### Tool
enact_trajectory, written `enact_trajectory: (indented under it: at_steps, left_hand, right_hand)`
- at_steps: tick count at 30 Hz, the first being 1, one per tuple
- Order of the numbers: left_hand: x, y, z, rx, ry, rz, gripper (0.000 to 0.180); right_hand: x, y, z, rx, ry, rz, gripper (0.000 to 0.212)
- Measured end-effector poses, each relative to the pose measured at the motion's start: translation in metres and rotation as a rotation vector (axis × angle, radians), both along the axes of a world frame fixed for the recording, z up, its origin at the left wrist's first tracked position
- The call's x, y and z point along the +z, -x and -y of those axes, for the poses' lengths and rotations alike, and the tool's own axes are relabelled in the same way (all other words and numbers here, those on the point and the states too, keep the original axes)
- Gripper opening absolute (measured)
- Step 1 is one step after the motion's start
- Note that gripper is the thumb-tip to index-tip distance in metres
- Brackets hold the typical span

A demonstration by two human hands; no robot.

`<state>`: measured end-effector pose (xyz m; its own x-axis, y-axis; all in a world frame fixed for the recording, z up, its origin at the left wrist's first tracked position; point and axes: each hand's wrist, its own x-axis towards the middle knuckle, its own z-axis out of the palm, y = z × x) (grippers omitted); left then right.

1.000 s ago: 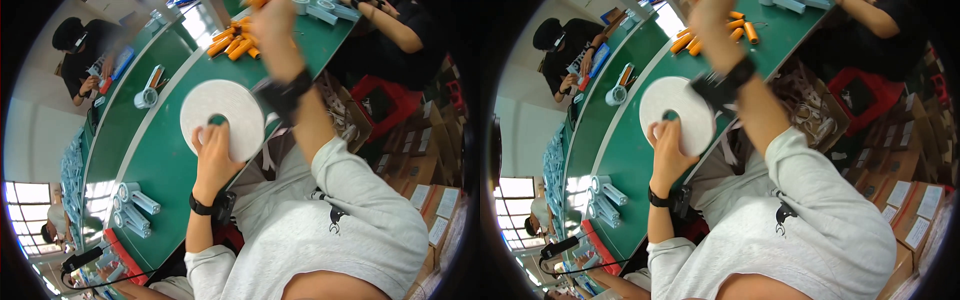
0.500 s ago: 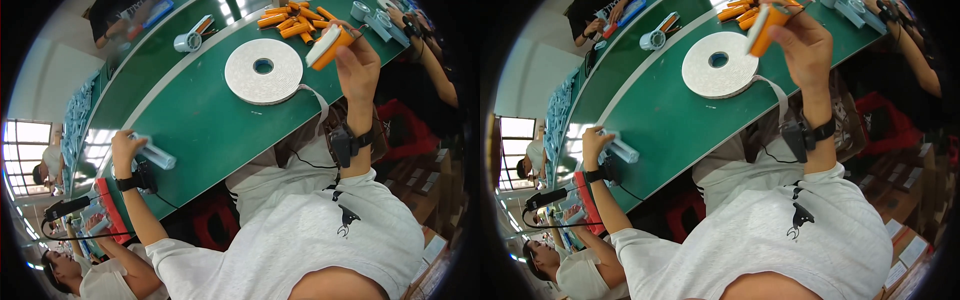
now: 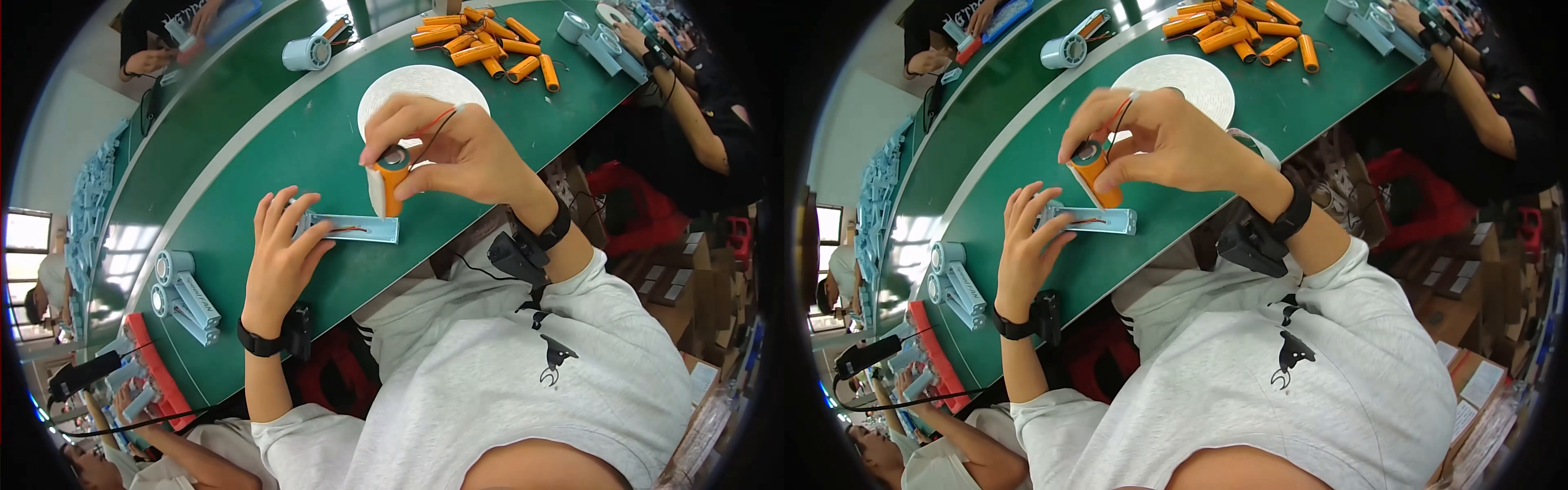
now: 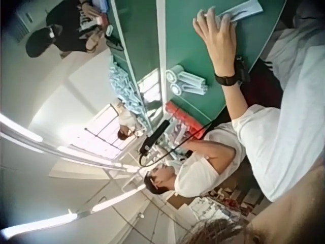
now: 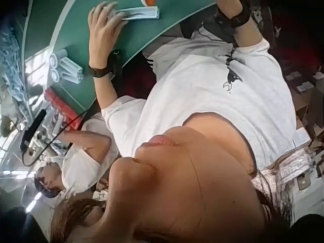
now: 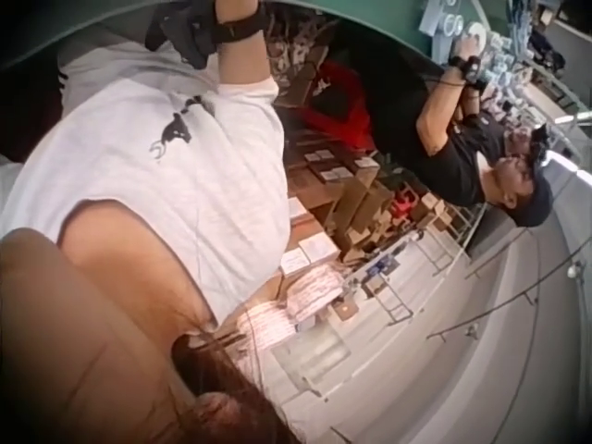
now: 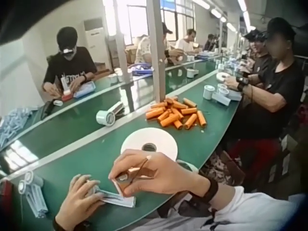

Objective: The person assembles fans by pulling tape from a roll, pressing it onto batteries, and placing the batteries into the fan handles. The person also handles loose batteries on the table and moves a cardboard box.

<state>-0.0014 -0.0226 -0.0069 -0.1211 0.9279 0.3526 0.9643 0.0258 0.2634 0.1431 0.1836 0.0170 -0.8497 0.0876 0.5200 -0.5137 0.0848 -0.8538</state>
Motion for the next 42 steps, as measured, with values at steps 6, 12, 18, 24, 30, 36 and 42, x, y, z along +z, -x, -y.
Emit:
enact_trajectory:
  at_steps: [6,12,18,24,30,36,42]
  left_hand:
    - [-0.003,-0.006,0.001,0.018,0.08,-0.255,0.018]
    - [-0.008,-0.005,-0.001,0.063,-0.156,0.137,0.013]
    - [-0.009,-0.012,-0.003,0.243,-0.205,0.529,0.011]
    - [-0.01,-0.008,-0.001,0.241,-0.295,0.7,0.015]
    - [0.011,0.001,0.002,0.112,-0.202,0.205,0.039]
    - [0.042,0.027,-0.018,0.221,0.395,0.271,0.064]
    - [0.054,0.179,-0.043,0.5,0.033,-0.032,0.057]
  right_hand:
    - [-0.004,0.004,0.024,-0.112,-0.161,0.133,0.032]
    - [-0.011,-0.001,0.038,-0.175,-0.59,0.089,0.022]
    - [0.0,0.017,0.041,-0.06,-0.958,0.223,0.019]
    - [-0.005,0.055,0.041,0.18,-0.948,0.644,0.03]
    - [-0.046,0.037,0.042,0.034,0.006,0.522,0.031]
    - [-0.053,0.042,0.03,-0.055,-0.365,0.336,0.026]
    - [-0.021,-0.039,-0.109,-1.005,-0.552,0.348,0.018]
